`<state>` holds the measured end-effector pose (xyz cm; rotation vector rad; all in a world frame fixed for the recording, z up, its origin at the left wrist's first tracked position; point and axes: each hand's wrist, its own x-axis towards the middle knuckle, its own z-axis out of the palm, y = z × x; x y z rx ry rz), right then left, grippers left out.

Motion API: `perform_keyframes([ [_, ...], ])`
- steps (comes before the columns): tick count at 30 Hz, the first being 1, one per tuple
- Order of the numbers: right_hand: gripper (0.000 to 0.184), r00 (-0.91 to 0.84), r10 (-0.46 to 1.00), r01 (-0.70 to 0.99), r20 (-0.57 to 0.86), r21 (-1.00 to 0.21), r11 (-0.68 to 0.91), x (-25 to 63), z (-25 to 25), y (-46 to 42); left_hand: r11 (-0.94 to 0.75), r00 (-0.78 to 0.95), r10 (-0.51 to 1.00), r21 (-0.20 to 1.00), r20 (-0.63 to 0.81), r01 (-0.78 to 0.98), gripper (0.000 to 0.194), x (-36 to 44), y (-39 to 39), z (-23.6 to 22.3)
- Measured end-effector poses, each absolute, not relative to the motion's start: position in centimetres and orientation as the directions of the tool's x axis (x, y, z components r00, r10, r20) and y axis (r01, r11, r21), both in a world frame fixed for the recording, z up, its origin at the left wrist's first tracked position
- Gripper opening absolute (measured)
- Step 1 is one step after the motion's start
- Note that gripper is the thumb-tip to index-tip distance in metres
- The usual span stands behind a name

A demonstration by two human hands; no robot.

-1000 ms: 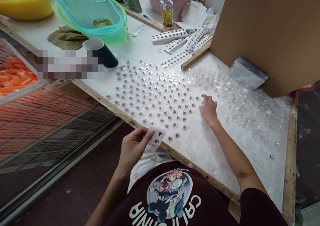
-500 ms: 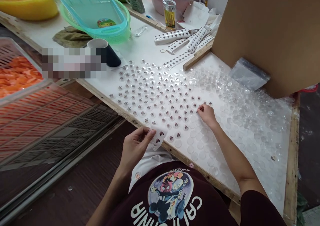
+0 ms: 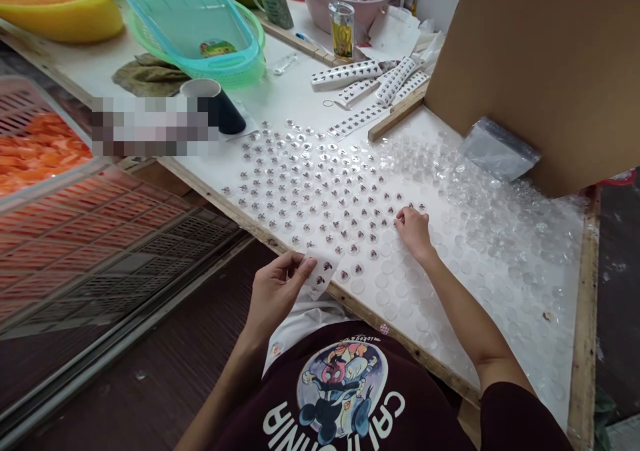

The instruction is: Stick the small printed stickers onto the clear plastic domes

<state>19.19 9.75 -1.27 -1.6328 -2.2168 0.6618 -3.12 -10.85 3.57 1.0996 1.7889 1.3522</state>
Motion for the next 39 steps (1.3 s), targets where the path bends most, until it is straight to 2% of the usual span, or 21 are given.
perform_keyframes([
  [11,0.012,-0.27,0.963,0.785,-0.019,-0.584,0.209,20.0,-1.4,9.3,0.123,-0.461,0.887,0.959,0.009,0.254,0.026,-3.4,-11.2,3.3],
  [19,0.008,-0.32,0.947,0.814,-0.021,-0.518,0.263,20.2,-1.4,9.0,0.12,-0.451,0.893,0.962,0.003,0.245,0.026,-3.3,-11.1,3.1],
  [23,0.006,-0.318,0.948,0.804,0.011,-0.527,0.276,20.1,-1.6,8.8,0.12,-0.449,0.894,0.963,0.0,0.24,0.026,-3.3,-11.1,3.1],
  [33,0.025,-0.205,0.978,0.812,0.045,-0.55,0.196,20.1,-1.2,8.4,0.083,-0.444,0.895,0.961,0.044,0.264,0.026,-3.1,-11.2,3.4],
  [36,0.024,-0.176,0.975,0.75,0.138,-0.622,0.224,19.9,0.5,7.2,0.079,-0.449,0.893,0.964,0.046,0.255,0.026,-3.0,-11.2,3.4],
  [39,0.025,-0.283,0.935,0.546,0.214,-0.765,0.341,18.3,3.0,4.0,0.074,-0.456,0.889,0.966,0.048,0.246,0.026,-2.7,-11.1,3.5],
])
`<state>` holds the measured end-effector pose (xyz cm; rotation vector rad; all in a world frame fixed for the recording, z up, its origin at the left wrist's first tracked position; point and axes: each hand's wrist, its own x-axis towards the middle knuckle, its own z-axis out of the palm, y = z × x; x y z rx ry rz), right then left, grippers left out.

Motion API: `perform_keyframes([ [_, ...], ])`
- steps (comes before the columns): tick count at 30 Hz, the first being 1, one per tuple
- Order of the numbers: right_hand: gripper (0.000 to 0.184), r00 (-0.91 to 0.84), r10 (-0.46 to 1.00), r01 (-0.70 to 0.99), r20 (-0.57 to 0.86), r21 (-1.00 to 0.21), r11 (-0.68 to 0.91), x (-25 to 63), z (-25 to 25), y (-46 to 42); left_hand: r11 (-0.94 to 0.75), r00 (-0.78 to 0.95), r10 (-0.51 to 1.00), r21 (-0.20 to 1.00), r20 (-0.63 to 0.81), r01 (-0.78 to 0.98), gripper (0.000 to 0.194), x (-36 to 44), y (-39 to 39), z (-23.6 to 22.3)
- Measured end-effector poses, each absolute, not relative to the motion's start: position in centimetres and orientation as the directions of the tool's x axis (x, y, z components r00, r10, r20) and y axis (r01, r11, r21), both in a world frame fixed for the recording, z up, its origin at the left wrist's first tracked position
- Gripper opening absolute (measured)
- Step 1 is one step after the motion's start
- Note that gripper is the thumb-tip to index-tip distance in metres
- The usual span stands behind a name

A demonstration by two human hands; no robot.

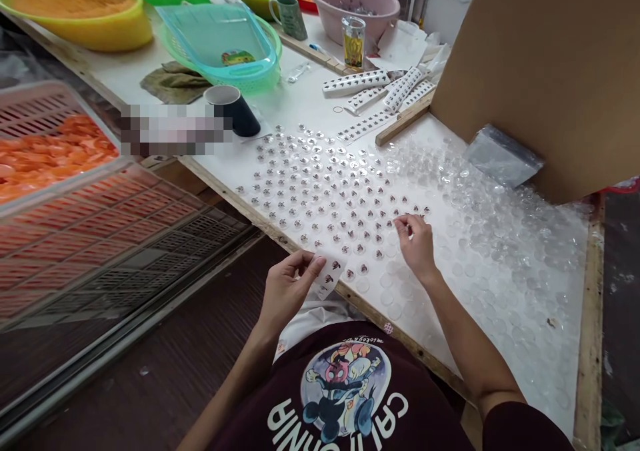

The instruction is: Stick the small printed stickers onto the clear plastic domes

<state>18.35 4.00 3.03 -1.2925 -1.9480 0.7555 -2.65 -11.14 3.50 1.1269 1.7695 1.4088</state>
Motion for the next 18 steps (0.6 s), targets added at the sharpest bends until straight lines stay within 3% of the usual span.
perform_keyframes([
  [5,0.023,-0.605,0.787,0.254,0.124,-0.907,0.337,14.5,5.6,-1.5,0.037,-0.481,0.874,0.977,0.071,0.211,0.032,-1.8,-10.9,4.0],
  [11,0.014,-0.614,0.788,0.231,0.044,-0.945,0.233,13.6,5.2,-1.6,0.046,-0.459,0.888,0.986,0.035,0.163,0.018,-1.7,-11.0,4.1],
  [18,0.006,-0.587,0.781,0.285,0.212,-0.849,0.444,14.2,5.8,-2.5,0.06,-0.51,0.86,0.986,0.026,0.153,0.022,-1.5,-10.9,4.1],
])
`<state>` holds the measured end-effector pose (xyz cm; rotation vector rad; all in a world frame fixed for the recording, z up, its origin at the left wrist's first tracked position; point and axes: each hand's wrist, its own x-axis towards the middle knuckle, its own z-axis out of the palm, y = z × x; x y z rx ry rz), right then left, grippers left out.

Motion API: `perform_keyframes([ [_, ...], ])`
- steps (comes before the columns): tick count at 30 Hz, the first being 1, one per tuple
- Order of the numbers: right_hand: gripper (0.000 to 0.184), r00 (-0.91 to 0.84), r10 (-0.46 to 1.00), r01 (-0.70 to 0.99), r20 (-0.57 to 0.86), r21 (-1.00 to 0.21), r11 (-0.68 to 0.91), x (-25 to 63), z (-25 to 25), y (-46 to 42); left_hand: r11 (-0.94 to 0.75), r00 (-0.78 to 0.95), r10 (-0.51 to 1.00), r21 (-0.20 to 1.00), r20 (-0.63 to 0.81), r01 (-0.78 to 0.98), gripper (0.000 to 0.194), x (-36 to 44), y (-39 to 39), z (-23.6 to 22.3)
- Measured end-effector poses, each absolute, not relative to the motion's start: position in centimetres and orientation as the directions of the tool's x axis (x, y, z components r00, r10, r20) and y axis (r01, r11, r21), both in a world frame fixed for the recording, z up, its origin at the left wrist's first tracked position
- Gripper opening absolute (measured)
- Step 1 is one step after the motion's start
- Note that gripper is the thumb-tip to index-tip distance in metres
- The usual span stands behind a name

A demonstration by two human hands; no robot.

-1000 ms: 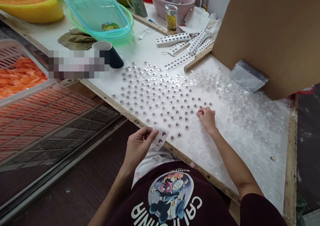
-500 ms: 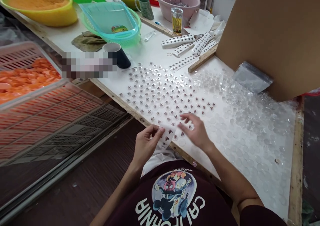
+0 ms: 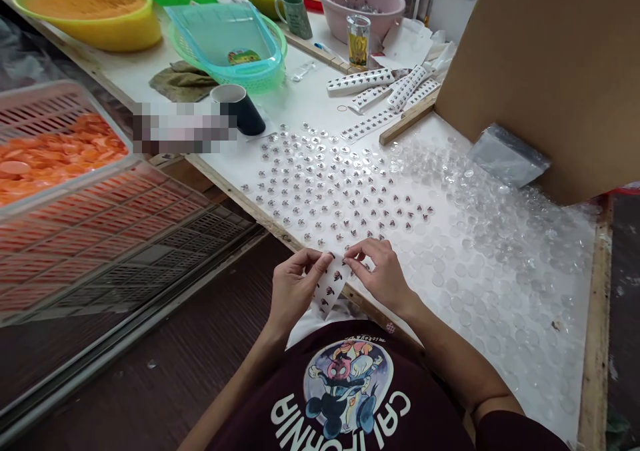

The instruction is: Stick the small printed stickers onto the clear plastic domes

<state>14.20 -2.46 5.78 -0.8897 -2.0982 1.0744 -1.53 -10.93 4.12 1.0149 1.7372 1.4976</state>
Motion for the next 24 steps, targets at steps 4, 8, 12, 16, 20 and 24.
perform_keyframes([
  [4,0.009,-0.519,0.81,0.239,0.273,-0.864,0.444,14.3,6.3,-2.5,0.069,-0.536,0.844,0.985,0.028,0.16,0.026,-1.3,-10.9,4.1],
  [8,0.018,-0.465,0.866,0.161,0.183,-0.945,0.286,13.3,6.2,-2.6,0.036,-0.512,0.856,0.98,0.071,0.195,0.027,-1.1,-10.8,4.2],
  [12,0.036,-0.491,0.862,0.045,0.123,-0.985,0.166,12.4,6.1,-2.9,0.029,-0.461,0.883,0.972,0.085,0.234,0.025,-0.9,-10.8,4.2],
  [16,0.04,-0.329,0.933,0.007,0.149,-0.987,0.16,15.1,6.1,0.0,0.063,-0.425,0.904,0.97,0.044,0.235,0.021,-1.1,-11.0,3.9],
  [20,0.044,-0.09,0.984,0.251,0.152,-0.953,0.17,20.5,4.1,5.5,0.1,-0.455,0.89,0.963,0.026,0.251,0.021,-1.5,-11.1,3.6],
  [24,0.044,-0.056,0.998,0.451,0.008,-0.892,0.033,23.6,1.1,8.8,0.113,-0.467,0.884,0.96,0.02,0.255,0.022,-1.7,-11.0,3.3],
])
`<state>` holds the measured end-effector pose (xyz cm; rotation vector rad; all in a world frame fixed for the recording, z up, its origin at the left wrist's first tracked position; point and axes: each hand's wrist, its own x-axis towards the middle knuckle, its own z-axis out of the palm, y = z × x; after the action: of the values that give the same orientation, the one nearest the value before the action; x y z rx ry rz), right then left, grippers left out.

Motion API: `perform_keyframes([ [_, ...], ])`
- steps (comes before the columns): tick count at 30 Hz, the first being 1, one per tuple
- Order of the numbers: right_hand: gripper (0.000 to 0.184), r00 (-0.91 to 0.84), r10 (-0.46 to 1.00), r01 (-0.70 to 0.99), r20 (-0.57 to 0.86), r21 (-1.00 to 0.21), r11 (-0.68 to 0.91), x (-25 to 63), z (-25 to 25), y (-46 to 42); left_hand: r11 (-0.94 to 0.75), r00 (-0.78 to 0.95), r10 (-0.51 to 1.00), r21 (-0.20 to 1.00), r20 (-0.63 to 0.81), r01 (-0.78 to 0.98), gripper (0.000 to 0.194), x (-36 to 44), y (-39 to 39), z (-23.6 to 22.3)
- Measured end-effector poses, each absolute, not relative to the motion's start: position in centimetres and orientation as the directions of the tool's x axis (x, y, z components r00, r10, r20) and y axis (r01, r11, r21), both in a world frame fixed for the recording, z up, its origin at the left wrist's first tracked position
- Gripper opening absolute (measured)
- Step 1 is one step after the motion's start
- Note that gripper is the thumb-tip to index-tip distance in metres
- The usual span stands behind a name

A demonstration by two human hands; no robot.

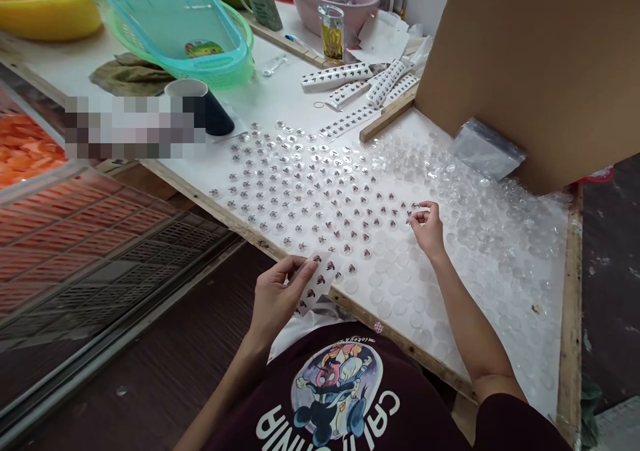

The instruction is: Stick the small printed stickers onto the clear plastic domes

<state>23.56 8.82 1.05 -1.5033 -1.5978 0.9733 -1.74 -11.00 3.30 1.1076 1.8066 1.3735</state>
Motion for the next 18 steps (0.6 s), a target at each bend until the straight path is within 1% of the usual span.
perform_keyframes([
  [4,0.043,-0.085,0.996,0.53,0.002,-0.847,0.047,23.4,-0.9,9.3,0.116,-0.463,0.886,0.959,0.018,0.259,0.022,-1.9,-11.0,3.2],
  [6,0.041,-0.12,0.993,0.596,0.013,-0.798,0.082,22.9,-1.4,9.2,0.126,-0.47,0.883,0.957,0.011,0.26,0.023,-2.0,-11.1,3.2],
  [8,0.04,-0.166,0.985,0.685,0.043,-0.714,0.146,22.3,-1.7,8.9,0.137,-0.474,0.88,0.958,-0.002,0.251,0.023,-2.2,-11.1,3.1],
  [10,0.042,-0.198,0.976,0.768,0.089,-0.605,0.211,21.8,-2.0,8.6,0.143,-0.474,0.88,0.962,-0.016,0.234,0.023,-2.2,-11.1,3.1],
  [12,0.045,-0.213,0.967,0.822,0.141,-0.509,0.255,21.4,-2.0,8.2,0.143,-0.473,0.881,0.965,-0.022,0.221,0.023,-2.2,-11.1,3.0],
  [13,0.046,-0.213,0.963,0.836,0.164,-0.48,0.267,21.4,-2.0,8.2,0.141,-0.472,0.882,0.966,-0.022,0.218,0.022,-2.3,-11.1,3.0],
  [15,0.043,-0.179,0.961,0.846,0.212,-0.466,0.261,22.1,-1.7,8.6,0.14,-0.472,0.881,0.966,-0.021,0.217,0.022,-2.3,-11.2,2.9],
  [18,0.029,-0.007,0.963,0.835,0.269,-0.529,0.154,24.9,-0.9,10.4,0.155,-0.476,0.879,0.967,-0.041,0.202,0.023,-2.6,-11.4,2.7],
])
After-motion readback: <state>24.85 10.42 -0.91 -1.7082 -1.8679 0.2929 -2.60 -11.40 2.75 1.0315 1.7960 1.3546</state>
